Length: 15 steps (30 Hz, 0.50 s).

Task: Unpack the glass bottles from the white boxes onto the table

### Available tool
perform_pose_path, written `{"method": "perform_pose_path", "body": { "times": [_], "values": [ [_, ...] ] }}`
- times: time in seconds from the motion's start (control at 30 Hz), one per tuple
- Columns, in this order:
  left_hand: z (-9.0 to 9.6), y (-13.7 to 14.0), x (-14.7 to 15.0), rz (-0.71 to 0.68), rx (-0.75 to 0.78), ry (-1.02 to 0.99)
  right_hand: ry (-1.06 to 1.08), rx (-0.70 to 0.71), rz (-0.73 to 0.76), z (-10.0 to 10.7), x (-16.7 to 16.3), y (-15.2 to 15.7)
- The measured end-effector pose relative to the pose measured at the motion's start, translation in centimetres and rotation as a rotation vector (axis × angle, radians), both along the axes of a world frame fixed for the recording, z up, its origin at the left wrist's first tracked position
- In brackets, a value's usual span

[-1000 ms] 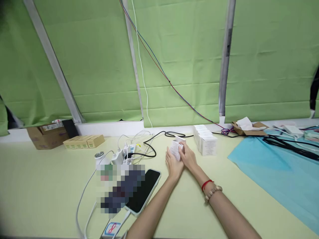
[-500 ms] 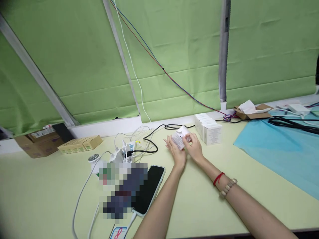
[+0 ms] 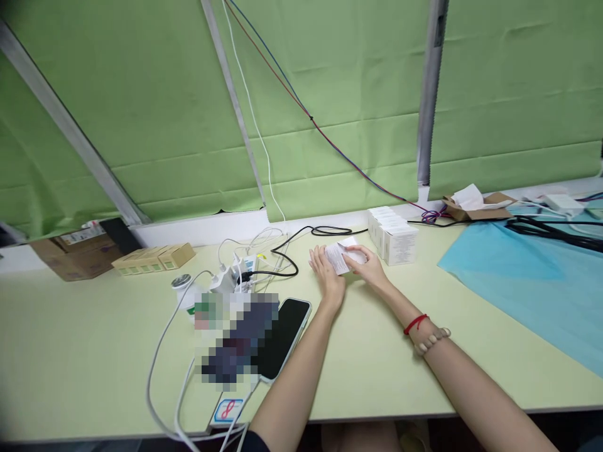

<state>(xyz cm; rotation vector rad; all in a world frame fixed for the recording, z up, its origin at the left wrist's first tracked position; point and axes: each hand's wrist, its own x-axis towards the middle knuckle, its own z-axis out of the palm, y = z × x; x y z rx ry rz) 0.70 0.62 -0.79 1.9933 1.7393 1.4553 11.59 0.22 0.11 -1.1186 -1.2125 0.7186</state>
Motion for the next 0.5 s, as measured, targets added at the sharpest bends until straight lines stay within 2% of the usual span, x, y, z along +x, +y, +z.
{"method": "perform_pose_path", "body": {
  "times": [0.33, 0.5],
  "values": [
    [-0.28, -0.33, 0.44, 0.027, 0.068, -0.049, 0.051, -0.002, 0.003, 0.89, -0.49, -0.7],
    [-0.5, -0.3, 0.36, 0.056, 0.084, -0.065, 0.029, -0.017, 0.081, 0.94, -0.67, -0.77]
  ]
}}
